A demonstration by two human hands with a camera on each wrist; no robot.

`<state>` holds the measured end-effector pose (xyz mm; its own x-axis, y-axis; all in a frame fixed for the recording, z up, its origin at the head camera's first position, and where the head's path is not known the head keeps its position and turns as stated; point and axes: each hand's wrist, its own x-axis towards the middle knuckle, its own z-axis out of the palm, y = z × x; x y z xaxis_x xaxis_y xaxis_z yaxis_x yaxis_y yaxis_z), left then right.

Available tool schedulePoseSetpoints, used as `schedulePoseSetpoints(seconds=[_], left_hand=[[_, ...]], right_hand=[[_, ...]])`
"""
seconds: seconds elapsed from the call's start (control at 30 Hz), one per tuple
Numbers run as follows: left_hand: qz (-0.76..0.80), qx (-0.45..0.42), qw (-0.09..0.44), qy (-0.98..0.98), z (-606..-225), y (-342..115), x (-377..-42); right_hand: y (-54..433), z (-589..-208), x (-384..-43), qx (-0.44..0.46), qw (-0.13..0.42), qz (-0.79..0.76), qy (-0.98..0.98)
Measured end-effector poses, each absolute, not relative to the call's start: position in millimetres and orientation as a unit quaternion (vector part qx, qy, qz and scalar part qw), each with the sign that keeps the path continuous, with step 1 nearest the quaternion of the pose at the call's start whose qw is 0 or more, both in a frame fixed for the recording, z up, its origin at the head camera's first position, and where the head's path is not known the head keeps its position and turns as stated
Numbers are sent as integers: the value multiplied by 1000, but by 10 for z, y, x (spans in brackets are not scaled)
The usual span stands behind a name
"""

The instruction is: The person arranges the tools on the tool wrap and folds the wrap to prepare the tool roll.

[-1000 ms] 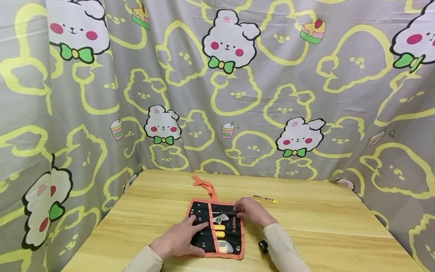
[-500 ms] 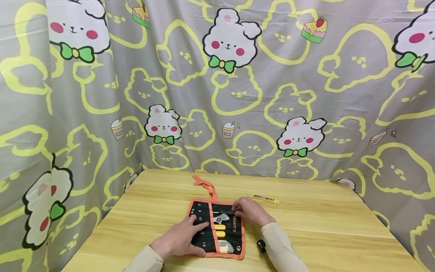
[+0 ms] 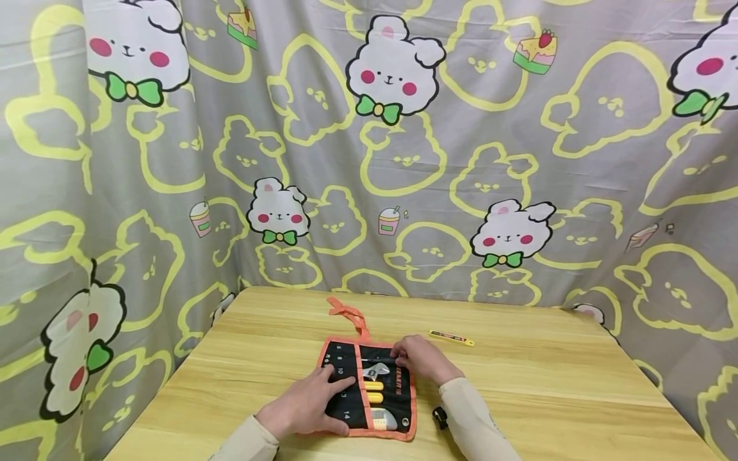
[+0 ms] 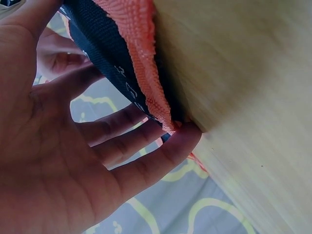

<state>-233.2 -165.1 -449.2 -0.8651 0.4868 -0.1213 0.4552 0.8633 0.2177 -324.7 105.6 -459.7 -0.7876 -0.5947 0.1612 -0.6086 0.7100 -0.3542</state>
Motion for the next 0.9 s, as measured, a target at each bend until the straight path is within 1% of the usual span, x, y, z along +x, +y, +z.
schedulePoseSetpoints(seconds=[0.5, 0.9], left_hand=[[97, 255, 88, 958, -4511, -1664, -2328], [96, 243, 98, 960, -4488, -1644, -2338]], right_hand=[[989, -4611, -3261, 332, 31, 169, -928], [946, -4559, -3317, 331, -7, 174, -927]])
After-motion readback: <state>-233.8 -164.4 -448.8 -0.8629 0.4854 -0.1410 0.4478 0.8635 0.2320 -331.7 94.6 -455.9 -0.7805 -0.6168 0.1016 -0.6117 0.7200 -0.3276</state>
